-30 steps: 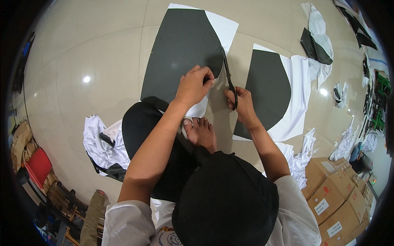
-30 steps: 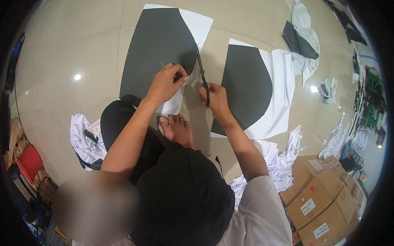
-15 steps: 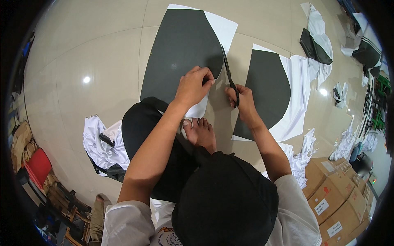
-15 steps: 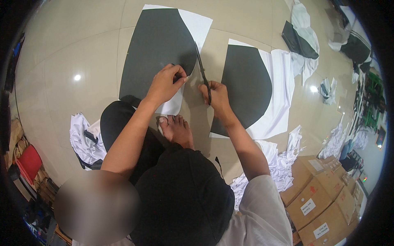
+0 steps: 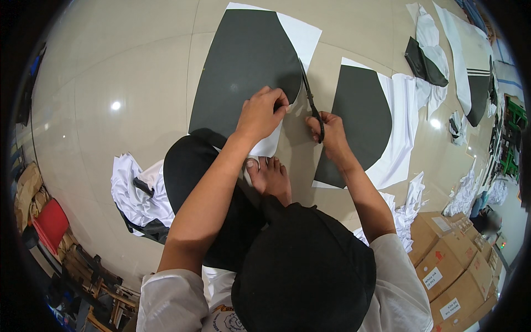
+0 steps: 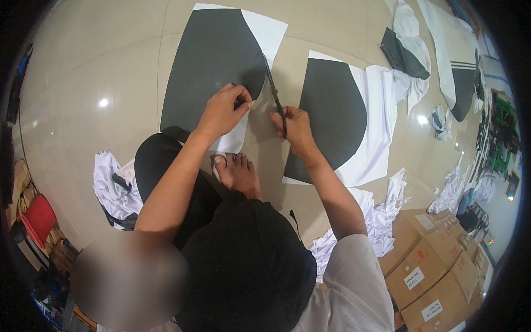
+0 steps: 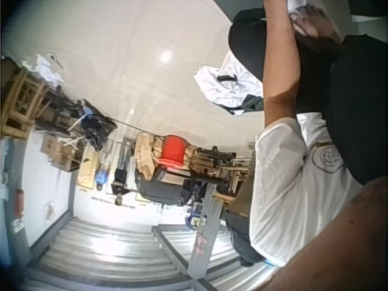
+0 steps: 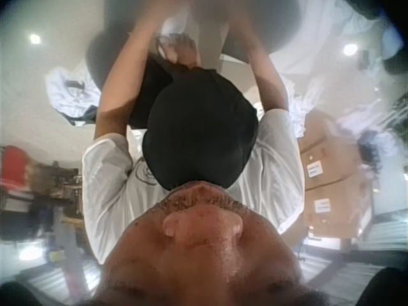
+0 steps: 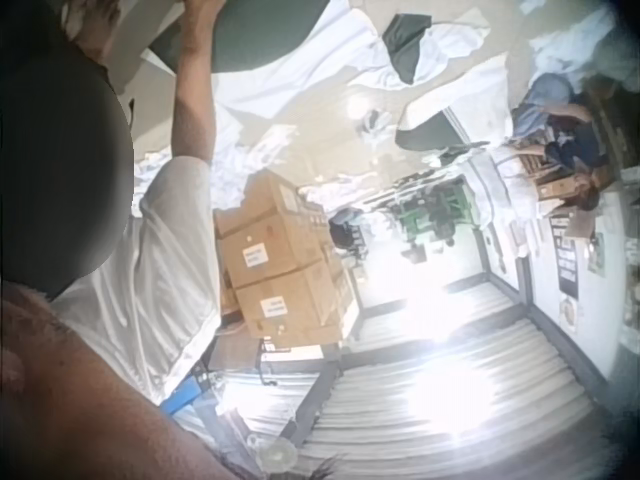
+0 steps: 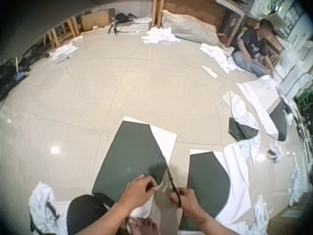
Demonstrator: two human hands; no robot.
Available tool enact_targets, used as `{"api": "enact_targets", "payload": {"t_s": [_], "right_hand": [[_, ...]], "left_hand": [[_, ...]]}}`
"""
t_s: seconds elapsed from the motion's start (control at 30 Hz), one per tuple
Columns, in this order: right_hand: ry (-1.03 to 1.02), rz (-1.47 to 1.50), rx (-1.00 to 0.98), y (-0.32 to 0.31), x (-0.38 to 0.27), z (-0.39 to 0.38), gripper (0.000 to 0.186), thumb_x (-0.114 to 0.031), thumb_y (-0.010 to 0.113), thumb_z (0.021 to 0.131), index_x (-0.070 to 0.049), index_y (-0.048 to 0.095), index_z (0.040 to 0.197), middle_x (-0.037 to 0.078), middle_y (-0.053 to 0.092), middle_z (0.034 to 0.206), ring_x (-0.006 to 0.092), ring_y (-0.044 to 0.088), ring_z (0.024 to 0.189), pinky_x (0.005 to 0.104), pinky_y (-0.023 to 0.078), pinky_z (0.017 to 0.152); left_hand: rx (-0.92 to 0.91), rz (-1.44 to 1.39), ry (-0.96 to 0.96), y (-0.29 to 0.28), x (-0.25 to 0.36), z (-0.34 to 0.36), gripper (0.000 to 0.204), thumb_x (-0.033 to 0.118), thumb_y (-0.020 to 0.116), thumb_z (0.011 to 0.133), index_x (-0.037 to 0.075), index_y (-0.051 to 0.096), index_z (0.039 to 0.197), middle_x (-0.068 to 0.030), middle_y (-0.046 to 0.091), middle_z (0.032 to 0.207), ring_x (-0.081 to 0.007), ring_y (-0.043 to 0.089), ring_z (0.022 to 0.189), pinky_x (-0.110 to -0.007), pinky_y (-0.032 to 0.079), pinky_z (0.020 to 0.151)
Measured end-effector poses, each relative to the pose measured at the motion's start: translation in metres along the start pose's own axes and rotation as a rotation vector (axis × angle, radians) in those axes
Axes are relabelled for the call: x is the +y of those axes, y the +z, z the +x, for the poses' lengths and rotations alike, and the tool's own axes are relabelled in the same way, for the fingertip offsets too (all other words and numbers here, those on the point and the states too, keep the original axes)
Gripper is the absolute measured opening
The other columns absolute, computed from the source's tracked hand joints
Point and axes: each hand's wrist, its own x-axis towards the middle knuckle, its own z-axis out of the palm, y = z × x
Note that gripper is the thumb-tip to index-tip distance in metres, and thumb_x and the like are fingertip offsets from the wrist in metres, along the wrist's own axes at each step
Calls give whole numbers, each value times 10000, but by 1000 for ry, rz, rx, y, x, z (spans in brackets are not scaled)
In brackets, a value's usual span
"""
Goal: The person sits on the floor and uses scissors to cut a dark green fabric piece along a white paper template. The person holds the fabric steady with one hand while cutting with the other, following the template's curved outline.
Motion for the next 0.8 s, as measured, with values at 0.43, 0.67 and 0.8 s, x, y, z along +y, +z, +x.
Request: {"api": "enact_targets", "payload": {"t_s": [0.43, 0.67, 0.8], "right_hand": [[8, -33, -14, -10, -5, 2, 240, -208, 820, 883, -62, 648, 803, -21, 573, 645, 78, 505, 532, 254, 366, 503], [-16, -43, -15, -8, -11, 12, 264, -225, 828, 886, -69, 639, 790, -17, 571, 635, 81, 506, 523, 258, 367, 499], [5, -36, -9, -6, -14, 13, 258, -215, 828, 883, -73, 636, 785, -20, 571, 630, 78, 503, 521, 258, 367, 497]], "left_hand": [[-5, 8, -25, -2, 3, 0, 144, 193, 763, 947, 88, 723, 1037, -101, 682, 1011, -304, 689, 912, -454, 555, 856], [2, 8, -20, -1, 3, 0, 149, 206, 760, 951, 91, 727, 1039, -102, 683, 1026, -308, 690, 918, -454, 558, 859], [-11, 10, -28, -3, 3, 0, 151, 204, 761, 949, 89, 728, 1042, -105, 684, 1026, -310, 694, 928, -455, 558, 859]]}}
